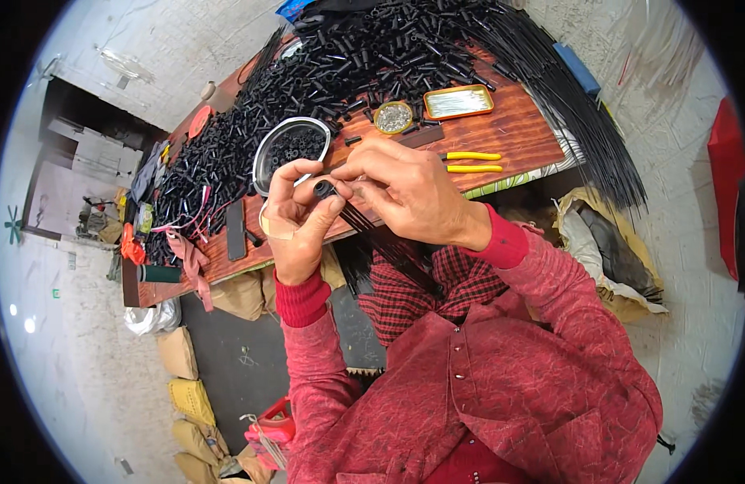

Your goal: Manually assembling and processing small black components using pliers on a factory workbench.

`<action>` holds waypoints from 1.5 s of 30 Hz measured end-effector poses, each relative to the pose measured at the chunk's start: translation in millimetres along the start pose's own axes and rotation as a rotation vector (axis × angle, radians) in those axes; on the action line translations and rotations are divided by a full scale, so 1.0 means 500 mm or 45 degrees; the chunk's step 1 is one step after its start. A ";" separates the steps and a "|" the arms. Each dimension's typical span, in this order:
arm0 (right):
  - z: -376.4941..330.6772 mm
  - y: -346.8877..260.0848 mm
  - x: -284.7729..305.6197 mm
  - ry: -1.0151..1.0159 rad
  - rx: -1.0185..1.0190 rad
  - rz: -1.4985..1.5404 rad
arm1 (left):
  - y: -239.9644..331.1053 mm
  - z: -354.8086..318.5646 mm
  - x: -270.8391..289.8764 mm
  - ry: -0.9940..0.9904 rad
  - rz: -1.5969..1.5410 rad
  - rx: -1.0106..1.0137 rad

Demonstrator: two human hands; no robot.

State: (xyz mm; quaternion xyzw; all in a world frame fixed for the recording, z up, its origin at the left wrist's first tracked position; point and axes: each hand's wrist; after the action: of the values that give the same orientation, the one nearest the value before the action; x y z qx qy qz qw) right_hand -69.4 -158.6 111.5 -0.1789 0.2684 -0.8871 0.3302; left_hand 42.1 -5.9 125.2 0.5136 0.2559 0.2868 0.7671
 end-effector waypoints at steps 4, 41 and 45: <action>0.003 -0.003 0.004 0.006 0.034 -0.104 | 0.009 -0.002 -0.011 0.023 0.074 0.025; -0.004 0.035 0.069 -0.170 -1.126 0.781 | 0.001 0.001 -0.032 0.098 0.272 0.058; -0.047 0.148 0.121 -0.052 -0.731 -0.134 | -0.045 0.006 -0.001 0.053 -0.008 -0.039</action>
State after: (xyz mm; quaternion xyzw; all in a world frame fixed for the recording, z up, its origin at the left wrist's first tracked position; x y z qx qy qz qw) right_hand -88.2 -238.6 57.6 -0.2964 0.4922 -0.7869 0.2249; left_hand 47.8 -15.2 105.5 0.4950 0.2690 0.2988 0.7703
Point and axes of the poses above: each hand's wrist, its own z-axis towards the middle knuckle, its own x-axis out of the back of the hand, y = z × x, and after that the axes turned 10 degrees about y, right-handed
